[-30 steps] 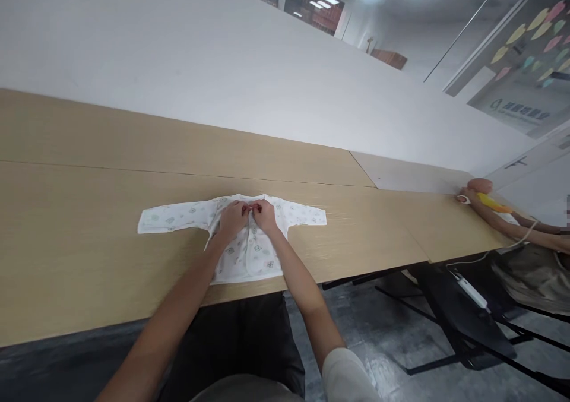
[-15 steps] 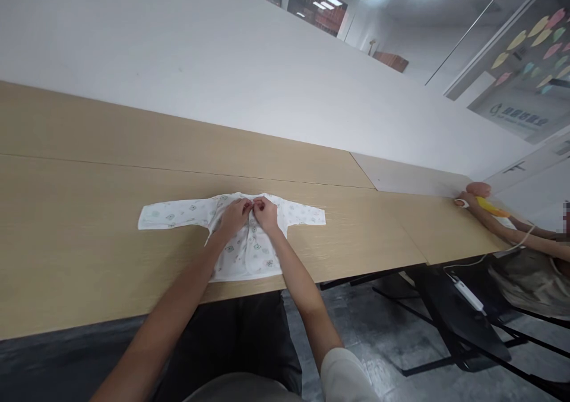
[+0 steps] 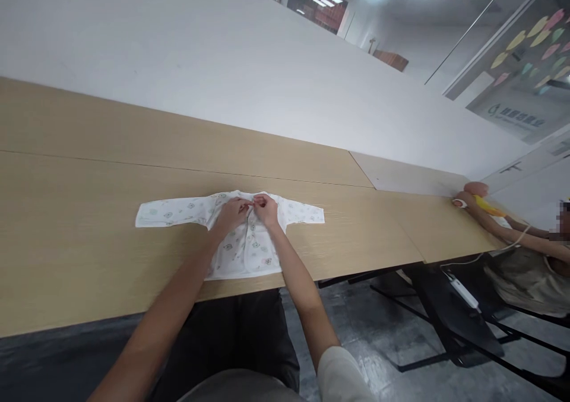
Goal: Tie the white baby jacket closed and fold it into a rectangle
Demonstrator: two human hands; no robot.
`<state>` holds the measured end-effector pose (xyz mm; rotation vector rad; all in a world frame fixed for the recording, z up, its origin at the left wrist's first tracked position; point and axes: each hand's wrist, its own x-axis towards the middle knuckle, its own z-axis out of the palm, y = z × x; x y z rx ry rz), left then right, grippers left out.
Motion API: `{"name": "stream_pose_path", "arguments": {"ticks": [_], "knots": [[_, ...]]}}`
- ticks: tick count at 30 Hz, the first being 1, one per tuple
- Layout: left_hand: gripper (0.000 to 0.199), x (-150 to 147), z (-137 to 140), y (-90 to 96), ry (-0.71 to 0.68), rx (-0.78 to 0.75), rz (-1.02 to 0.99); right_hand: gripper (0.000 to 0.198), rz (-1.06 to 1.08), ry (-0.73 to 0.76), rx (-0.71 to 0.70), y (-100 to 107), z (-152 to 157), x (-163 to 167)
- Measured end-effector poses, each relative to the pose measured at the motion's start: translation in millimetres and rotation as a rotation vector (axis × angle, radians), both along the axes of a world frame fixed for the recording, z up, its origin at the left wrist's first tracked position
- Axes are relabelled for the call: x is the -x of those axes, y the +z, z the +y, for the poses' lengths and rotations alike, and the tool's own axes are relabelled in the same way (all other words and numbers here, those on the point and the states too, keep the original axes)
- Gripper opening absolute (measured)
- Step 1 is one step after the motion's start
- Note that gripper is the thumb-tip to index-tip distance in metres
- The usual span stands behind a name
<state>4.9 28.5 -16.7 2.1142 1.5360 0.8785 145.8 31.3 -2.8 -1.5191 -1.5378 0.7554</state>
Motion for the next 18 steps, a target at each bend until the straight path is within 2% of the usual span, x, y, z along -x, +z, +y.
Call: {"name": "stream_pose_path", "arguments": {"ticks": [5,12,18], "knots": [[0.028,5.2,-14.4,6.6,0.029,0.018,0.104,0.027,-0.168,-0.011,-0.030,7.4,-15.5,-7.2],[0.026,7.8,-35.3,6.4,-0.062,0.038,0.175,0.019,-0.524,0.163,-0.045,3.0,-50.1,-5.3],[0.024,8.0,-34.7,4.4,-0.073,0.059,0.161,0.019,-0.605,0.172,-0.071,1.3,-54.9,-8.6]]}}
